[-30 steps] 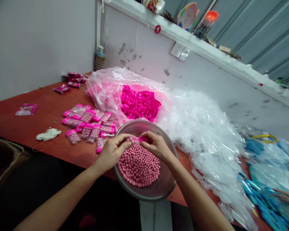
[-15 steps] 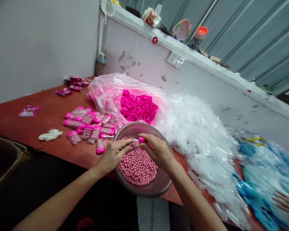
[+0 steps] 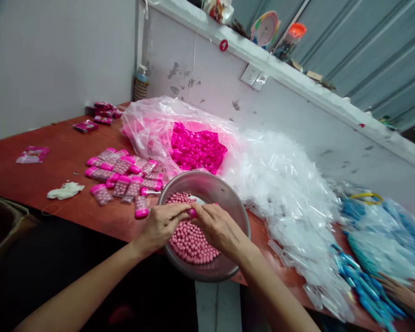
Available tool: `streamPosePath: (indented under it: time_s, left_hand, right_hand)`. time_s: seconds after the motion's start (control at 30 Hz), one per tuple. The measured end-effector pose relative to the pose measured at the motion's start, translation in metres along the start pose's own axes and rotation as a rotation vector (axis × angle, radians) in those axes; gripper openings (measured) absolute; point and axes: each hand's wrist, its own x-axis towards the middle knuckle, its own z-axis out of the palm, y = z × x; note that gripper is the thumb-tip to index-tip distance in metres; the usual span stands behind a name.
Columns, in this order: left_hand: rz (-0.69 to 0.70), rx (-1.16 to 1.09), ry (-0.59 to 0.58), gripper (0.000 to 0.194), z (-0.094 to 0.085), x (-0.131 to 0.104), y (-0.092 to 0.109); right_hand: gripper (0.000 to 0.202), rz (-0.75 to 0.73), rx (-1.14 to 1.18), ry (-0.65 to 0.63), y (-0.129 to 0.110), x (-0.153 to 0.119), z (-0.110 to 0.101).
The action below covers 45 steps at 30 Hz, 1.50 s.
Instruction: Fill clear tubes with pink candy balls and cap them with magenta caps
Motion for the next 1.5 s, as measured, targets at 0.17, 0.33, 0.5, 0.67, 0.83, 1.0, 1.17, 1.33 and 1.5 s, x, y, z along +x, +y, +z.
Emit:
streamPosePath:
  time_s: [0.17, 0.33, 0.5, 0.67, 0.83, 1.0, 1.17, 1.33, 1.5]
  left_hand:
    - [-0.129, -0.126, 0.045, 0.022, -0.001, 0.005, 0.005]
    - [-0.47, -0.639, 0.155, 0.027, -0.002, 0.013, 0.008]
    - [-0.429, -0.611, 0.147, 0.023, -0.005, 0.013, 0.005]
    - [-0.241, -0.356, 0.057, 0.019, -0.003, 0.01, 0.008]
    - [-0.175, -0.319, 0.081, 0.018, 0.001, 0.008, 0.007]
    - [-0.165, -0.324, 0.071, 0.019, 0.0, 0.005, 0.008]
    - [-0.229, -0.325, 0.123, 0.02, -0.006, 0.008, 0.006]
    - [-0.218, 0.019, 0.322, 0.03, -0.052, 0.023, -0.021]
    - [-0.246, 0.633, 0.218, 0.053, -0.086, 0.006, -0.057]
  right_hand:
    - [0.036, 0.187, 0.286, 0.076, -0.003, 0.004, 0.002]
    - [0.045, 0.451, 1.056, 0.193, -0.007, -0.008, 0.006]
    - [0.035, 0.565, 1.394, 0.325, -0.006, -0.01, 0.012]
    - [0.032, 0.649, 1.58, 0.127, -0.008, 0.006, 0.005]
    - [0.033, 0.735, 1.707, -0.048, -0.013, 0.012, 0.009]
    - [0.025, 0.773, 1.675, 0.097, -0.015, 0.011, 0.027]
    - [0.033, 0.708, 1.663, 0.045, -0.016, 0.026, 0.032]
    - [0.046, 0.476, 1.198, -0.043, -0.006, 0.052, 0.036]
    - [0.052, 0.311, 0.41, -0.082, 0.037, 0.062, 0.062]
